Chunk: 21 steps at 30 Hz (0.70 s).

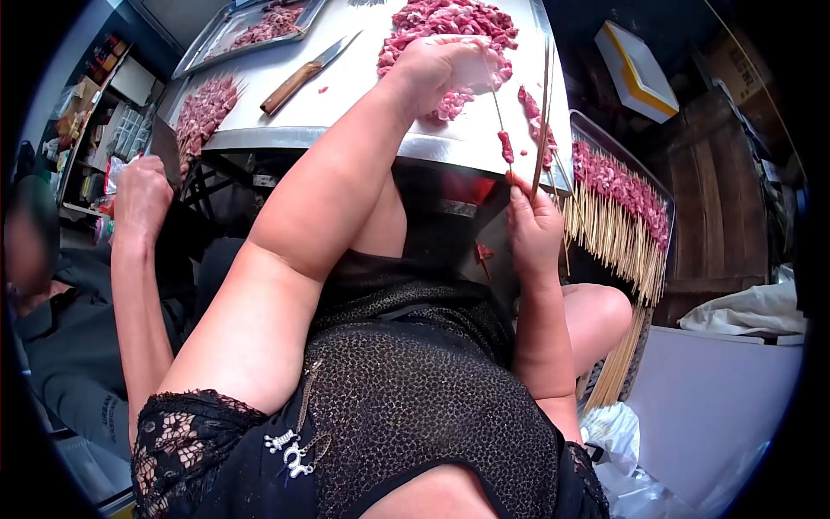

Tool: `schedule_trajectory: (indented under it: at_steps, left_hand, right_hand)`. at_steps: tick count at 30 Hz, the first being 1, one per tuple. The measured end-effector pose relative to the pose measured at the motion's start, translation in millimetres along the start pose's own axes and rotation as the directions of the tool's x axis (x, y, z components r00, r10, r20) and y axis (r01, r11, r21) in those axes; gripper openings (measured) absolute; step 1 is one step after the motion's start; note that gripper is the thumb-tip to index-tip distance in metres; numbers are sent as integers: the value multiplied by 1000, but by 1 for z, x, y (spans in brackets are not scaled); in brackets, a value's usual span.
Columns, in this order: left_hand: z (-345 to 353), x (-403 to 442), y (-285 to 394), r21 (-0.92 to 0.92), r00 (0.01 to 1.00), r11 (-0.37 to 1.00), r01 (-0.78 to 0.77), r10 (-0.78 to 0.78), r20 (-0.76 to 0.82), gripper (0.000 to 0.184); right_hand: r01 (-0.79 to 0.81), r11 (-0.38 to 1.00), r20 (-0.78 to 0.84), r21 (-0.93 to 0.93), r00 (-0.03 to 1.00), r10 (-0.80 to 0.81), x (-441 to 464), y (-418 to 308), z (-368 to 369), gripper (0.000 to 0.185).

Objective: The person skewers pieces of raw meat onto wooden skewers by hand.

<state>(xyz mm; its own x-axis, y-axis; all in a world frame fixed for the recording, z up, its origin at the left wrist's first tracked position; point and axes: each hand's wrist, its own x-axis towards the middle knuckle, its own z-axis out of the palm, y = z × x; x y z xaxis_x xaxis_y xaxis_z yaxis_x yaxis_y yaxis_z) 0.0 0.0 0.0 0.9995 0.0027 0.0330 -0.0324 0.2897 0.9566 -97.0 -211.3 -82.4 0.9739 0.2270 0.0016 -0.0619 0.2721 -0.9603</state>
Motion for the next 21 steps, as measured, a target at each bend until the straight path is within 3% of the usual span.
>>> schedule_trajectory:
  at_steps: [2, 9, 12, 14, 15, 17, 21]
  left_hand:
    - [-1, 0, 0, -203, 1000, 979, 6, 0, 31, 24]
    - [2, 2, 2, -325, 1000, 945, 29, -26, 14, 25]
    - [6, 0, -1, -228, 998, 973, -27, 38, 45, 26]
    - [12, -2, -4, 77, 970, 967, -241, 240, 27, 27]
    - [13, -1, -7, 79, 971, 967, -241, 239, 29, 27]
    - [15, 1, -13, 91, 915, 912, -401, 394, 84, 26]
    - [24, -2, -17, 144, 909, 898, -415, 407, 85, 25]
  right_hand:
    - [-29, 999, -14, -29, 999, 29, 0, -1, 2, 22]
    - [-55, 998, -5, 22, 998, 55, 5, 1, -4, 20]
    - [-126, 988, 18, 94, 992, 125, 3, -9, -4, 21]
    - [-225, 958, 70, 180, 974, 215, 1, -15, -1, 25]
    - [-224, 957, 69, 183, 974, 214, 0, -17, 0, 25]
    - [-248, 935, 95, 252, 968, 231, 0, -19, 2, 23]
    - [-214, 932, 111, 291, 976, 190, 3, -18, 11, 25]
